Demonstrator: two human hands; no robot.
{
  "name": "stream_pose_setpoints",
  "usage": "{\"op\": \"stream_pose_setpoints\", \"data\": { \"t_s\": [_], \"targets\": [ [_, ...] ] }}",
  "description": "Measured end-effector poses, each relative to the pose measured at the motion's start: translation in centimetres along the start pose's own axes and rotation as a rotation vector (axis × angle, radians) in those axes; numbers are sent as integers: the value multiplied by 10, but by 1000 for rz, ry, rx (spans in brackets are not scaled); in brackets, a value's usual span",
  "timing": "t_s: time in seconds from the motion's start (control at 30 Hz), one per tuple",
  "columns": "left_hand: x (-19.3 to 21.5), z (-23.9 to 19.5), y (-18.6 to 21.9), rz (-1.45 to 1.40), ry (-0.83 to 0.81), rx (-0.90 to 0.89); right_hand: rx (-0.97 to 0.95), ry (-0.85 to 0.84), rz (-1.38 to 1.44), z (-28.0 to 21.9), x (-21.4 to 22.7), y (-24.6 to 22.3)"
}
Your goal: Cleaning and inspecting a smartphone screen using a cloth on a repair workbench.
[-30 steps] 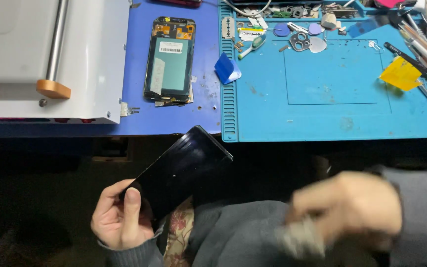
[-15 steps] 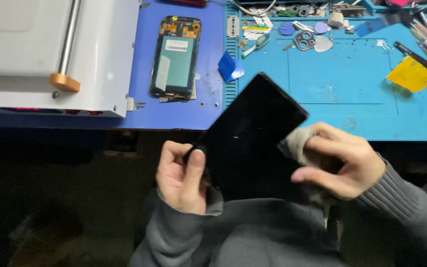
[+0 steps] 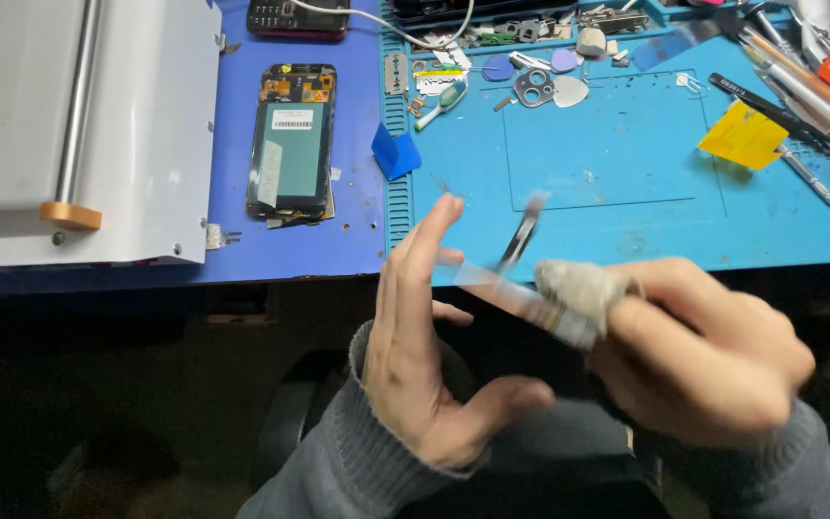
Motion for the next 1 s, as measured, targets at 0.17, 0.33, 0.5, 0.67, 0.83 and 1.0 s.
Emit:
{"op": "stream_pose_setpoints", "data": {
  "t_s": [0.17, 0.33, 0.5, 0.67, 0.83, 1.0],
  "targets": [
    [-4, 8, 12, -1215, -32, 331, 640, 392, 60, 1, 2, 0],
    [-10, 8, -34, -1375, -376, 718, 748, 117, -219, -5, 3, 39],
    [-24, 16, -53, -1175, -444, 711, 760, 77, -340, -4, 2, 65],
    [-26, 15, -46, -1203, -465, 754, 779, 78, -387, 12, 10, 116],
    [-30, 12, -52, -1194, -363, 670, 218, -26, -50, -36, 33, 139],
    [-33, 11, -47, -1038, -337, 566, 1016, 147, -538, 15, 7, 76]
  ]
}}
Point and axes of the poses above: each hand's wrist, its own z-axis towards the middle knuckle, its own x-axis out of the back of the hand, y = z × x, the point moved 1 cm from there along z, towards the middle knuckle, and after that the axes turned 6 degrees about -z, right-handed, at the moved point
